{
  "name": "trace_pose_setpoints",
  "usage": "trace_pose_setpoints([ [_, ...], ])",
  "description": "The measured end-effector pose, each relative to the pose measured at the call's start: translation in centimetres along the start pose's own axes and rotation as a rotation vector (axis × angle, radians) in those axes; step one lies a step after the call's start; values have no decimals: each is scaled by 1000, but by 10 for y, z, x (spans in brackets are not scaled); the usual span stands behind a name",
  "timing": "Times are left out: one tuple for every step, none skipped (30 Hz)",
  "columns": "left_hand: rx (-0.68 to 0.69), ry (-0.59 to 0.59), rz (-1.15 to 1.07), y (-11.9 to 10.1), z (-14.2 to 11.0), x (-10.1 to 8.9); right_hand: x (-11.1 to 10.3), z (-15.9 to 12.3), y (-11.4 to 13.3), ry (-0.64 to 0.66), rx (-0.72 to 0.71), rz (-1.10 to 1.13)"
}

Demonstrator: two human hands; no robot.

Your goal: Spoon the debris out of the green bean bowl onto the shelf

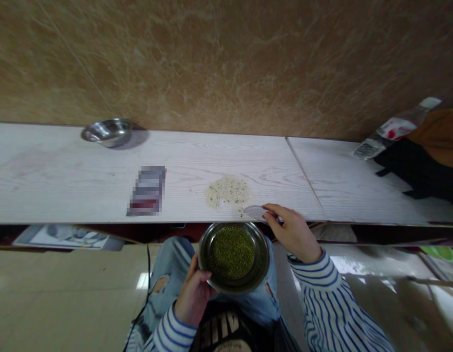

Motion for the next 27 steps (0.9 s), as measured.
trace_pose_setpoints([
  [-4,-2,-2,0,-1,1,0,-1,0,3,0,0],
  [-6,-3,-3,-1,-1,2,0,-1,1,10,0,0],
  [-7,-2,-4,-1,-2,2,0,-2,1,16,1,-2],
  [-7,1,-4,-1,-2,2,0,-2,1,21,2,-5],
  [-8,2,-3,-1,-2,2,0,-3,1,22,5,-9],
  [-9,3,-3,-1,-1,2,1,-3,1,20,8,-14],
  [-8,2,-2,-1,-1,1,1,-2,1,14,12,-19],
  [-8,1,0,-1,-1,1,1,-2,1,7,15,-23],
  [-8,2,2,-1,-1,0,1,-1,1,0,17,-25],
  [-7,3,5,-1,-1,0,1,0,0,-2,18,-24],
  [-5,6,7,-1,-1,0,2,0,1,0,18,-21],
  [-4,9,9,-1,-1,0,2,1,1,2,17,-17],
  [-3,10,10,-1,-1,0,2,1,1,5,14,-15],
  [-1,10,6,-2,-1,0,3,1,1,8,10,-14],
  [-1,8,1,-2,-1,0,3,1,2,11,5,-15],
  [-3,5,-3,-2,-1,0,3,0,2,14,0,-17],
  [-5,2,-7,-2,-1,0,3,0,2,18,-4,-18],
  [-6,-1,-8,-2,-1,0,4,-1,3,22,-6,-16],
  [-7,-3,-7,-2,-1,-1,4,-1,3,26,-5,-13],
  [-7,-4,-4,-1,-1,-1,4,-1,3,28,-3,-10],
  [-5,-5,-2,-1,-1,-1,5,-1,4,31,0,-8],
  [-2,-5,-1,-1,-1,-1,6,-1,4,33,2,-8],
  [2,-1,-2,-1,-1,-1,6,-1,4,35,2,-7],
  [6,5,-2,-1,-1,0,7,-1,5,35,0,-7],
  [9,11,-1,-1,-1,0,8,0,5,32,-2,-6],
  [10,15,1,-2,-1,0,9,0,5,29,-3,-6],
  [10,18,5,-3,-2,1,9,1,6,25,-4,-7],
])
Point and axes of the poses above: each hand's wrist, its own z-axis towards the middle knuckle, its own x-axis out of the palm, y = z × x, the point moved 3 cm from there along z, towards the middle knuckle, and after that the axes turned 9 degrees about z, right-handed, at the moved point
